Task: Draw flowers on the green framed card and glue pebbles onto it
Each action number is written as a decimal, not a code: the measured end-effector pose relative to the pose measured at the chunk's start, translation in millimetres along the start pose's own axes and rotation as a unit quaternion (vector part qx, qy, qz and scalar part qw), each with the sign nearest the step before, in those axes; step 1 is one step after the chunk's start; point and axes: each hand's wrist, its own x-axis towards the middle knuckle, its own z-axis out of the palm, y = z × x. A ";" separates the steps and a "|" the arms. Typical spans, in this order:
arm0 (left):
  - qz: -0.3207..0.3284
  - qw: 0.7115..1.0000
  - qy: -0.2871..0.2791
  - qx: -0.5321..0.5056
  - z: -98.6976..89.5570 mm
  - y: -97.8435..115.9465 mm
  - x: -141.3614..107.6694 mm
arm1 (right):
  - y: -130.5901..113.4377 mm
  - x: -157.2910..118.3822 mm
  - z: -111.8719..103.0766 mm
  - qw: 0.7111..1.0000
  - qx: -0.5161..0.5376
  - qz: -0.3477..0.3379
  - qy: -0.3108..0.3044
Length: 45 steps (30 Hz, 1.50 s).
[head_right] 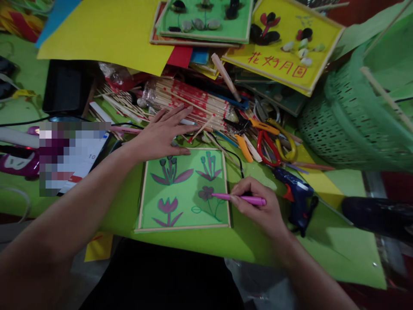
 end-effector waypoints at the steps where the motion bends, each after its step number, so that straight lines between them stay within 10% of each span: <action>1: 0.000 1.000 0.000 -0.002 0.1 -0.2 0.1 | 0.6 0.0 -0.5 1.000 0.001 -0.003 0.001; 45: 0.008 1.000 0.005 -0.004 3.8 -3.0 -0.3 | 7.3 -2.6 -5.4 0.999 0.021 -0.002 -0.032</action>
